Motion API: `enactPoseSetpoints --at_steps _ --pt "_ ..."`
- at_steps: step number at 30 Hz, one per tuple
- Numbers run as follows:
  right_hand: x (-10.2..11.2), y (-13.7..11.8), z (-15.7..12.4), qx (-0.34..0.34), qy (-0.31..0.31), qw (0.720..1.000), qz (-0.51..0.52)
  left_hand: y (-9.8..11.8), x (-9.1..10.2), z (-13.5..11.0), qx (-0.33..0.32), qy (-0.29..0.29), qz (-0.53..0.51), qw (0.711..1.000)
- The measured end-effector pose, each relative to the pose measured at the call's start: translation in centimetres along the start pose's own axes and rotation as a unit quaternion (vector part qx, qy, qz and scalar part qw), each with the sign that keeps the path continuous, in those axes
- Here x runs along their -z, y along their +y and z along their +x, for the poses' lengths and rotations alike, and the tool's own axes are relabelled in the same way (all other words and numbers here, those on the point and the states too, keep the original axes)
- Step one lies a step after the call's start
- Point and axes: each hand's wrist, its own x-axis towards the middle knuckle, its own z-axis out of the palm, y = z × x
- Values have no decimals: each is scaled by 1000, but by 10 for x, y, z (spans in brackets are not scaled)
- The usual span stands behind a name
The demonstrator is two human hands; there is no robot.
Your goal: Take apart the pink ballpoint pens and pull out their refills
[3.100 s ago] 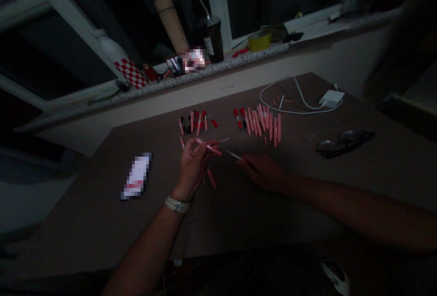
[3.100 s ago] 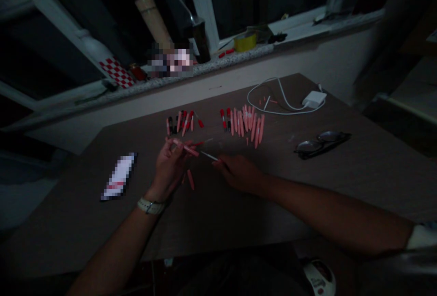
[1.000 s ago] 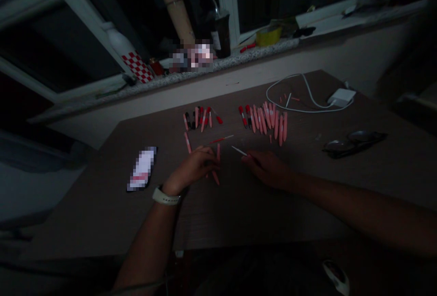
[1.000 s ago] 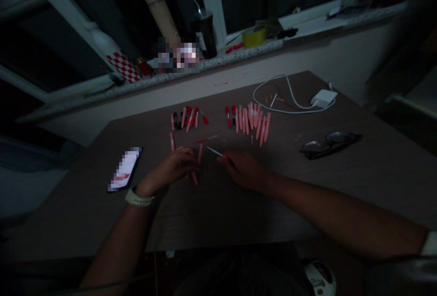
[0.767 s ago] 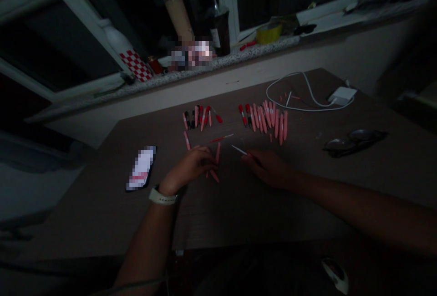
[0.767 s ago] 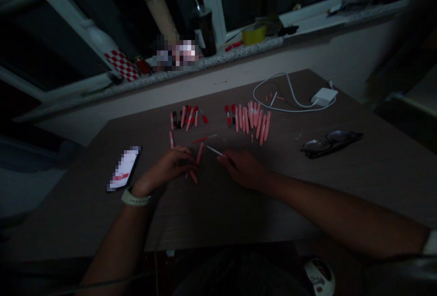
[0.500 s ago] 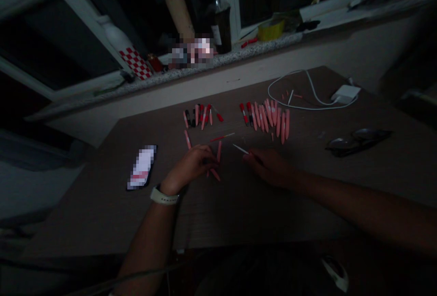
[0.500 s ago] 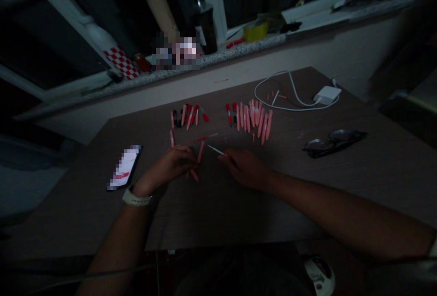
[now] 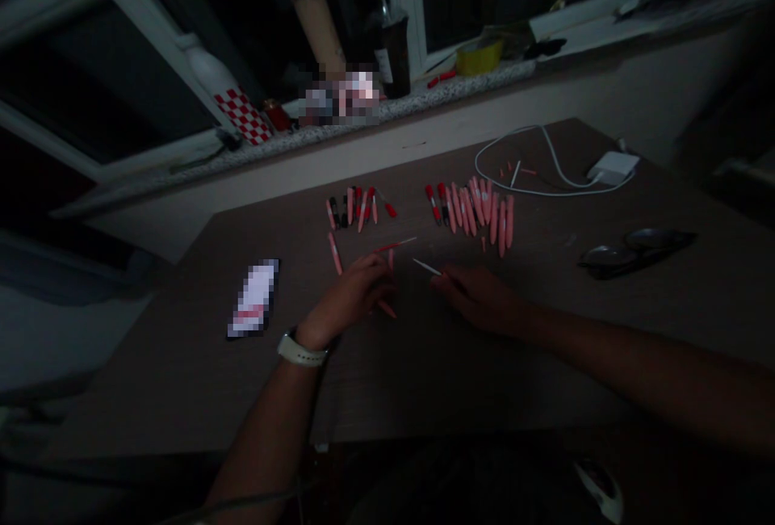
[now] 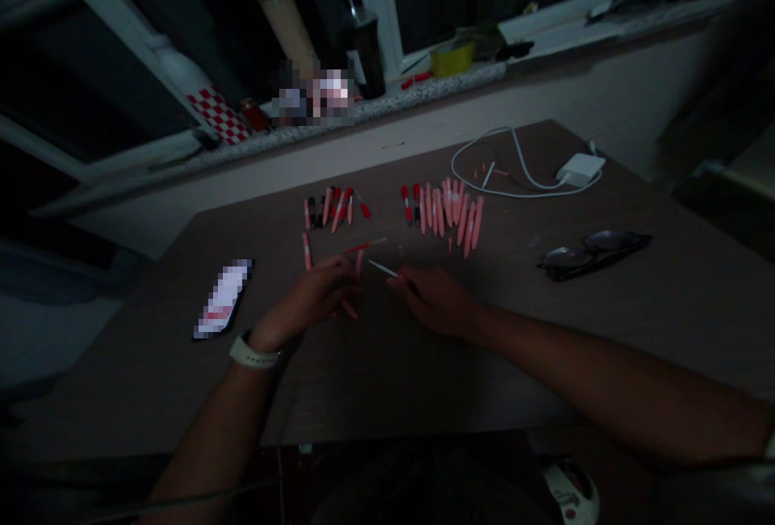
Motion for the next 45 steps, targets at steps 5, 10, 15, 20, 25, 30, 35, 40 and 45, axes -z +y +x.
enactPoseSetpoints --at_steps 5,10,15,20,25,30,35,40,45 --pt "1 -2 0 1 -14 1000 -15 11 0 1 51 116 -69 990" --pt "3 -3 -1 24 -17 1000 7 16 -3 1 50 185 -84 978" --pt "2 0 -1 44 -34 998 -7 21 -2 1 4 167 -75 983" --pt "2 0 -1 56 -35 998 -9 27 -2 1 -15 146 -81 986" --pt "2 1 -1 67 -39 997 -15 27 -3 1 -25 149 -82 985" --pt "0 2 -2 81 -46 995 -34 24 -7 2 -26 132 -71 988" --pt "0 1 -2 77 -58 994 -48 24 -10 2 -10 136 -73 988" --pt "1 0 -1 56 -33 998 -6 18 11 -1 16 120 -54 991" --pt "2 -2 0 33 -18 999 0 -1 24 -7 -15 -56 12 998"
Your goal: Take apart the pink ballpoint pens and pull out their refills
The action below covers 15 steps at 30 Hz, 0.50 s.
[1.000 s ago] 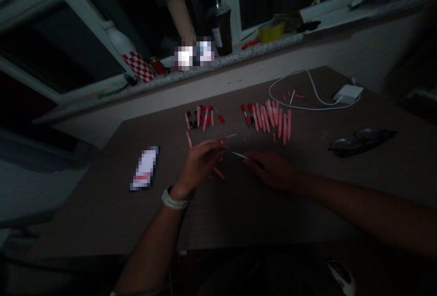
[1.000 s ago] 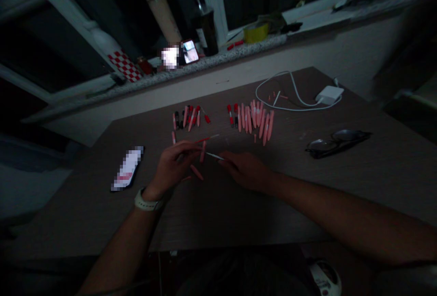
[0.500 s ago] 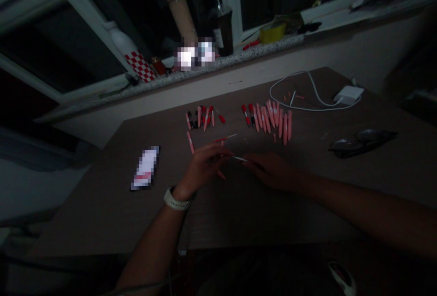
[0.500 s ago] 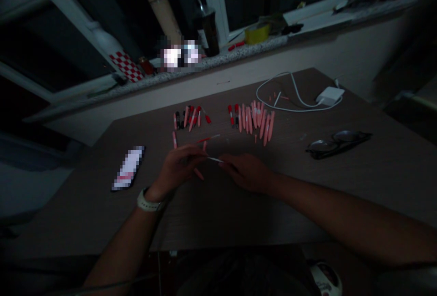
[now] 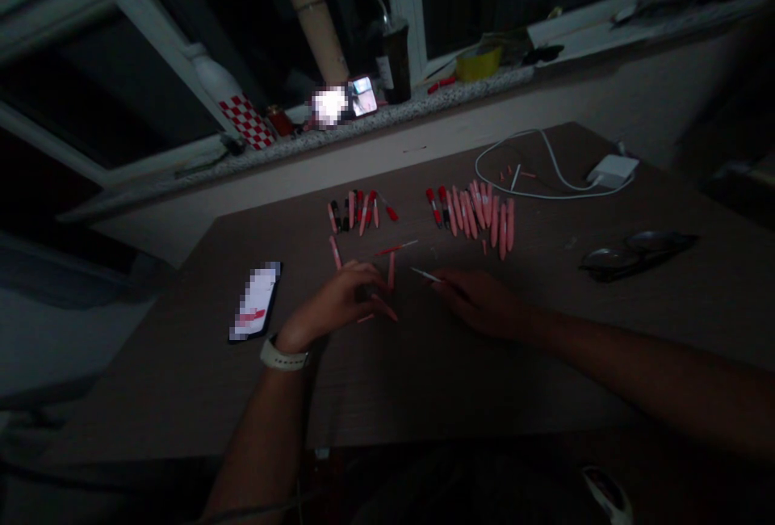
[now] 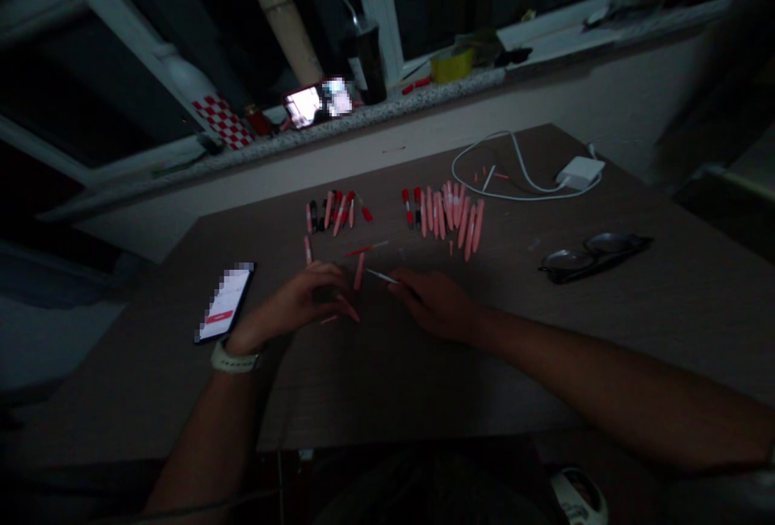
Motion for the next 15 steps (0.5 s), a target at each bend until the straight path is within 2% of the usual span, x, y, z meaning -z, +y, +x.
enactPoseSetpoints --at_steps 3,6,8,10,13,15 --pt "-1 0 0 0 2 1000 -3 -6 -5 -1 1 -57 23 998" --pt "-1 1 0 4 5 1000 1 -3 -9 1 -6 -53 22 998" --pt "-1 2 -1 6 6 1000 7 3 -9 3 -5 -3 7 1000" --pt "-1 3 -1 7 9 1000 11 10 -9 6 11 70 -38 997" --pt "-2 4 -1 9 7 1000 6 19 -14 10 44 167 -150 973" --pt "-2 5 0 10 5 1000 3 23 -21 14 47 195 -208 957"
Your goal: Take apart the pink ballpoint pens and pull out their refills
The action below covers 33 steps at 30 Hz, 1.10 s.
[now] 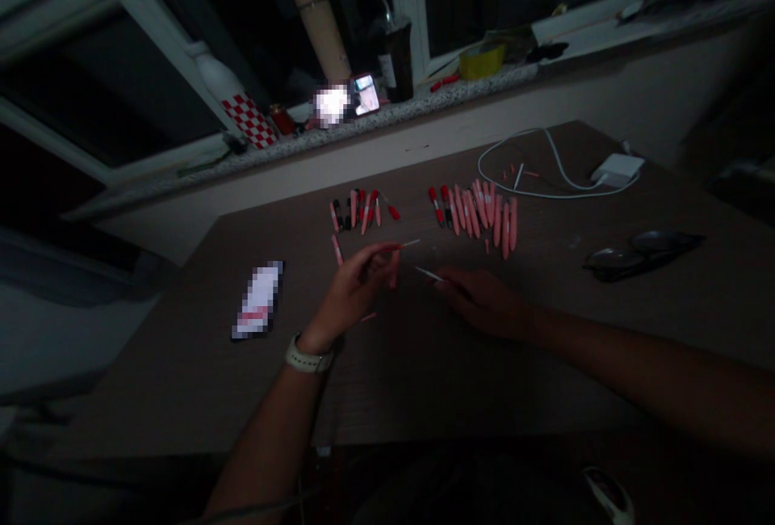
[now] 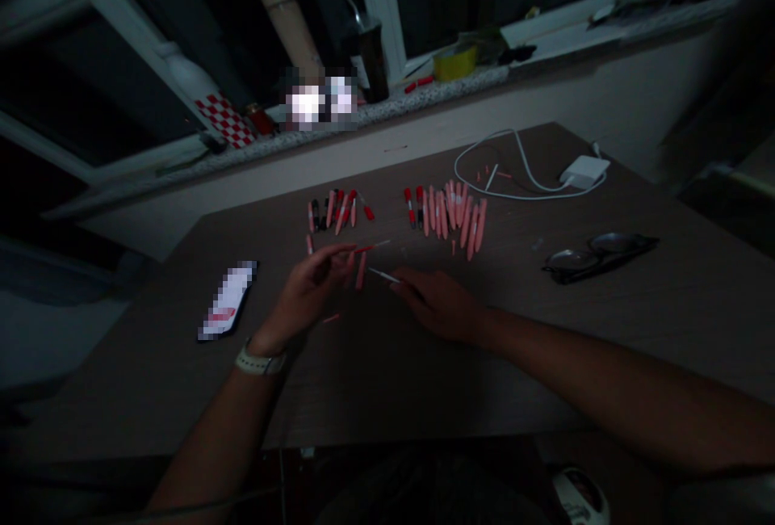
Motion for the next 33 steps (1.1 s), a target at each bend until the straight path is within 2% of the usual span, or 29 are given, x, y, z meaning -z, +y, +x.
enactPoseSetpoints --at_steps 3,7,10,17,23,28,33 --pt "0 0 0 6 -5 1000 1 -2 -13 0 15 27 -71 997" --pt "1 -1 -1 19 -11 1000 3 -6 -23 1 38 92 -180 979" --pt "1 -1 -1 13 -13 1000 -1 -6 -24 1 46 121 -199 971" --pt "2 -2 -1 6 -13 1000 -4 -4 -24 0 52 108 -199 973" --pt "2 -2 0 -4 -5 1000 1 -6 -23 0 49 129 -210 968" --pt "1 -2 0 3 -6 1000 -15 -8 -26 -1 76 99 -177 976" --pt "-1 0 -1 15 -18 999 -29 -11 -30 -5 60 74 -115 989"
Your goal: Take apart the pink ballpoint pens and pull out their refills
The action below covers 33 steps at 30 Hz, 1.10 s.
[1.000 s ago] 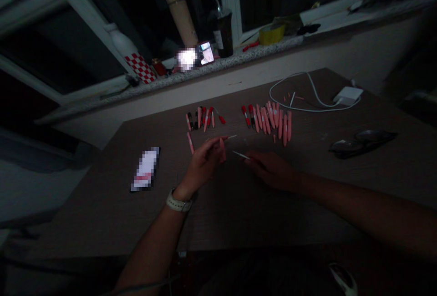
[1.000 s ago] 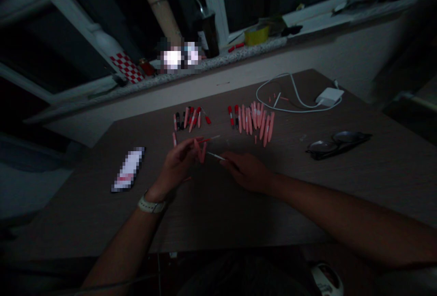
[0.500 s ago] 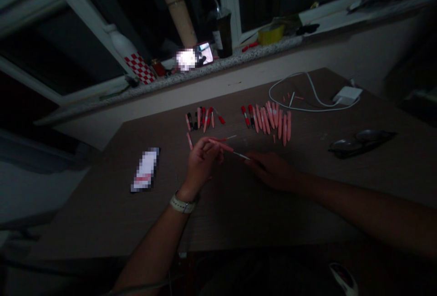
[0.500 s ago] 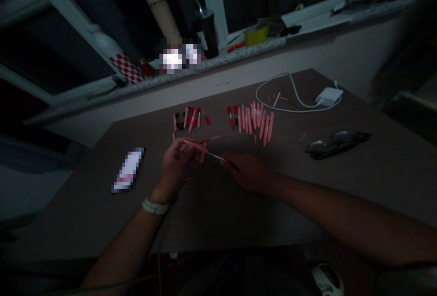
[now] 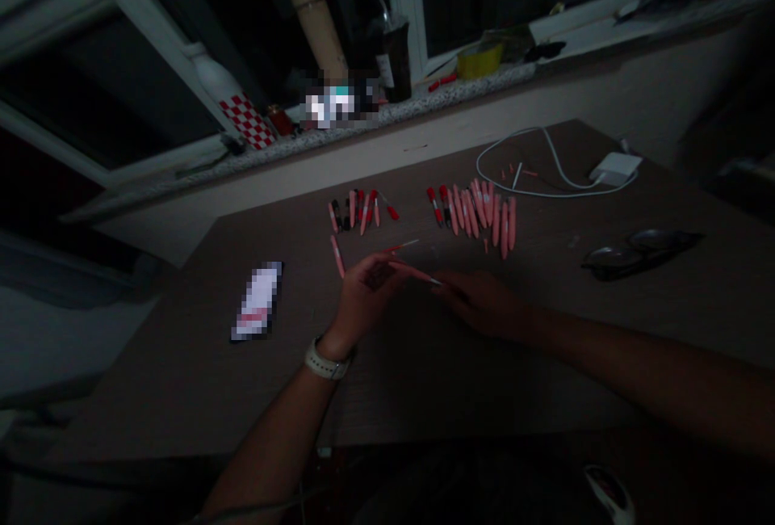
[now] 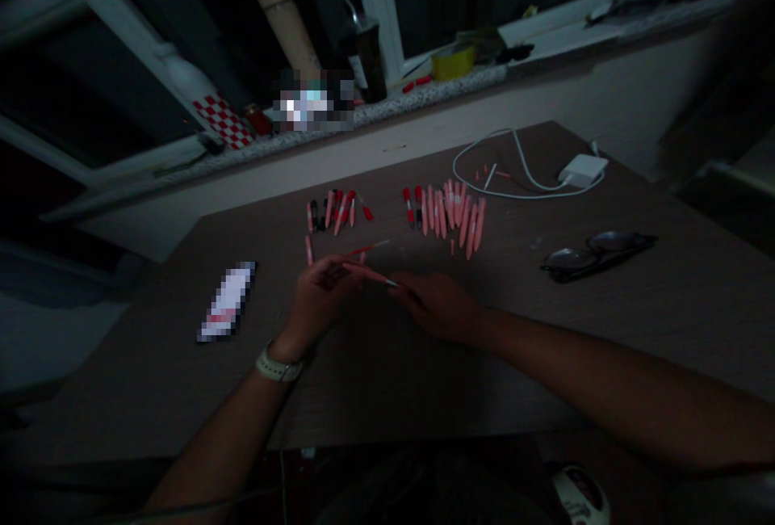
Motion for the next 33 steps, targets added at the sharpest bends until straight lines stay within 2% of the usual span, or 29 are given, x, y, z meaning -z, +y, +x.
enactPoseSetpoints --at_steps 3,8,14,18,22,27,33 --pt "-2 0 -1 -2 5 1000 -1 -1 -4 -3 -5 -33 33 999" --pt "-2 -2 -2 -23 -7 1000 -11 0 -7 -5 0 -44 31 999" --pt "0 -5 -3 1 -39 999 9 4 -9 -7 -9 -72 56 996" --pt "0 -5 -3 4 -26 999 22 5 -11 -7 -15 -83 62 995" --pt "-1 -3 -2 -4 -26 1000 9 2 -12 -7 -34 -68 70 995" --pt "0 -4 -1 5 -44 999 9 -4 -12 -7 -45 -13 153 987" --pt "1 -5 -1 3 -44 999 9 -3 -11 -8 -61 -57 150 985"
